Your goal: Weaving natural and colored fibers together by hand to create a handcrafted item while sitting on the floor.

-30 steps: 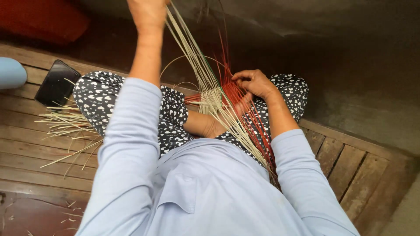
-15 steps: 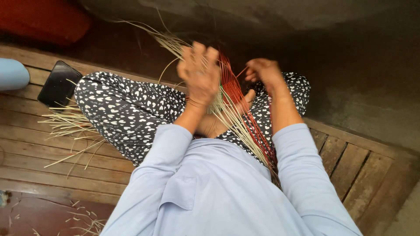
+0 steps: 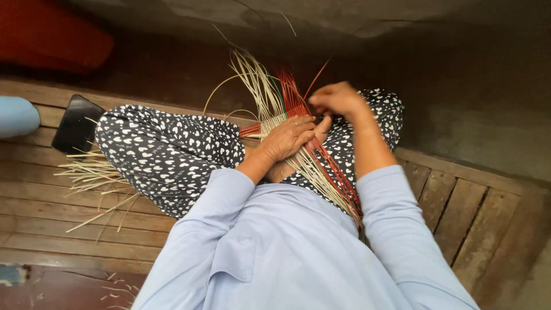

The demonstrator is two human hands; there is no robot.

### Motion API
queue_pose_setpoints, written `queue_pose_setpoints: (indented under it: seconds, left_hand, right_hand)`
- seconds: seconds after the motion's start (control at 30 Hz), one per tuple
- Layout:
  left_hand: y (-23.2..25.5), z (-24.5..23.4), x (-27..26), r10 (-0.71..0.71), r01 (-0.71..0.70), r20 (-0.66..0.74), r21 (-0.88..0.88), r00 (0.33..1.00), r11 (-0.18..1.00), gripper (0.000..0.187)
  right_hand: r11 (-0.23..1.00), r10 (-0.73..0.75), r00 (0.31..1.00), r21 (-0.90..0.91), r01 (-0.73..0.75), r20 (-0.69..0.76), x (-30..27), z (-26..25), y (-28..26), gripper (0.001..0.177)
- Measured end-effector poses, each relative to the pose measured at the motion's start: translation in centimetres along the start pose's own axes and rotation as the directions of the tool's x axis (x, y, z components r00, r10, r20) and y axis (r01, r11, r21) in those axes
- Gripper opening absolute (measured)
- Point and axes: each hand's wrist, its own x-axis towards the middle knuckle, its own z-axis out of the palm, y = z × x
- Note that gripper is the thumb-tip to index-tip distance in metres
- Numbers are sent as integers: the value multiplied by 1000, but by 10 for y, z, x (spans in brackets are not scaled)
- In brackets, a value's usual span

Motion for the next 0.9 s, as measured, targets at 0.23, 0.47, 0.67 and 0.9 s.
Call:
queue_pose_setpoints:
  seconds: [0.23, 0.47, 0.67, 0.9]
  left_hand:
    - [0, -21, 27, -136, 137, 15, -177, 991, 975, 26]
    - [-73, -14, 91, -75, 32, 61, 518, 995, 854, 23]
    - [-48, -41, 105, -301, -15, 311, 717, 902, 697, 28]
    - [-14, -52, 128, -592, 197, 370, 707, 716, 679, 62]
  right_hand:
    - [980, 76, 983, 192, -44, -165, 36, 43, 29, 22]
    - [958, 127, 978, 277, -78, -164, 51, 37, 53, 14]
    - [984, 122, 968, 155, -89, -220, 55, 41, 45, 13]
    - [982, 116, 970, 173, -79, -213, 36, 33, 31, 18]
